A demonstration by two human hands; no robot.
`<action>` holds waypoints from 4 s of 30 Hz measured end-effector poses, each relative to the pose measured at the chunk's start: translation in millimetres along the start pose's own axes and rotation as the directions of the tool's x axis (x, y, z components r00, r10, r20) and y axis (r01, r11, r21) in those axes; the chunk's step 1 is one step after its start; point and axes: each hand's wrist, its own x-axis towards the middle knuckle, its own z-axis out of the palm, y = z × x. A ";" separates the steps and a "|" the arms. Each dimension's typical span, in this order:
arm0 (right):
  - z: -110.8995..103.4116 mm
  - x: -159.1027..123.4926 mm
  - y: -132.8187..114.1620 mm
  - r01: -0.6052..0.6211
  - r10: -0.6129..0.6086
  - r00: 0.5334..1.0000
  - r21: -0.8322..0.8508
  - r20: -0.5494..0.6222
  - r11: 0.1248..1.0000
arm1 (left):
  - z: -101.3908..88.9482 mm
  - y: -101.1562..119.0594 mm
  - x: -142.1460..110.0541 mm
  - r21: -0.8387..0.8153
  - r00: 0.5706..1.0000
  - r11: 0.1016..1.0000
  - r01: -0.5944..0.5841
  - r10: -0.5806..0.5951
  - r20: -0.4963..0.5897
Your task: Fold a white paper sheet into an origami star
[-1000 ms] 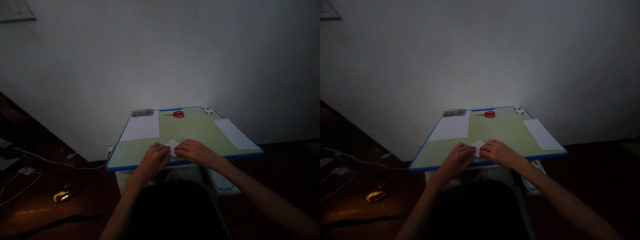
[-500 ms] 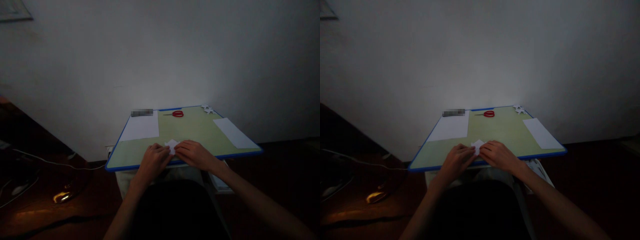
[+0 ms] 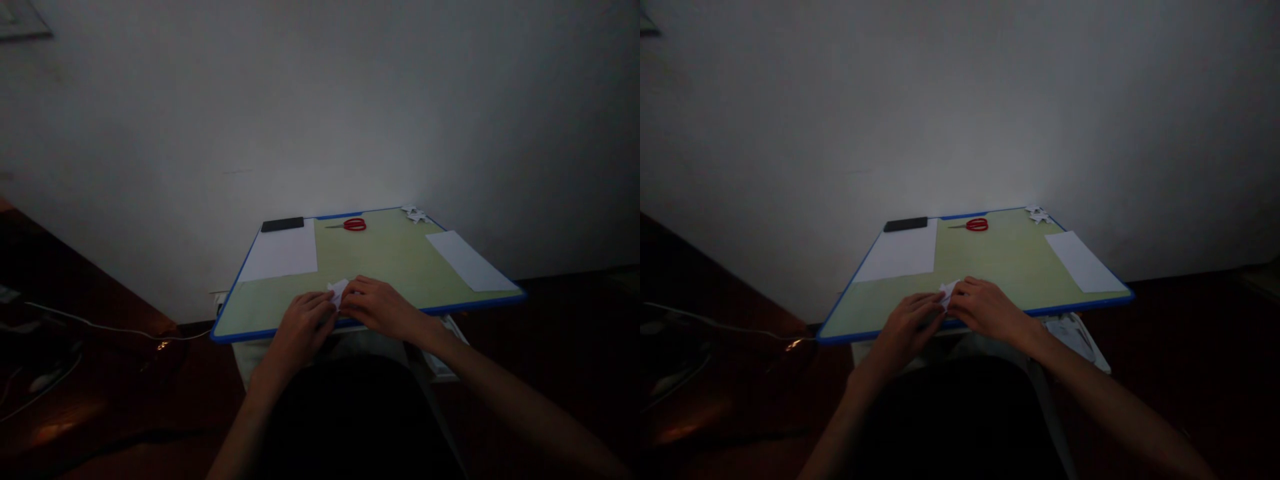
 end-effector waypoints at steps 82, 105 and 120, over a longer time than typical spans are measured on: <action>-16.9 -7.0 9.2 -0.223 0.203 0.971 0.177 0.128 0.959 | 13.3 7.6 30.3 -0.010 0.932 0.936 0.351 -0.350 -0.096; -21.3 -5.0 30.3 -0.132 0.100 0.981 0.200 0.165 0.971 | 22.6 9.6 26.8 0.080 0.926 0.929 0.360 -0.345 -0.154; -14.2 -15.7 22.4 -0.283 0.306 0.952 0.397 0.006 0.873 | 20.5 10.0 23.5 0.135 0.949 0.942 0.308 -0.294 -0.116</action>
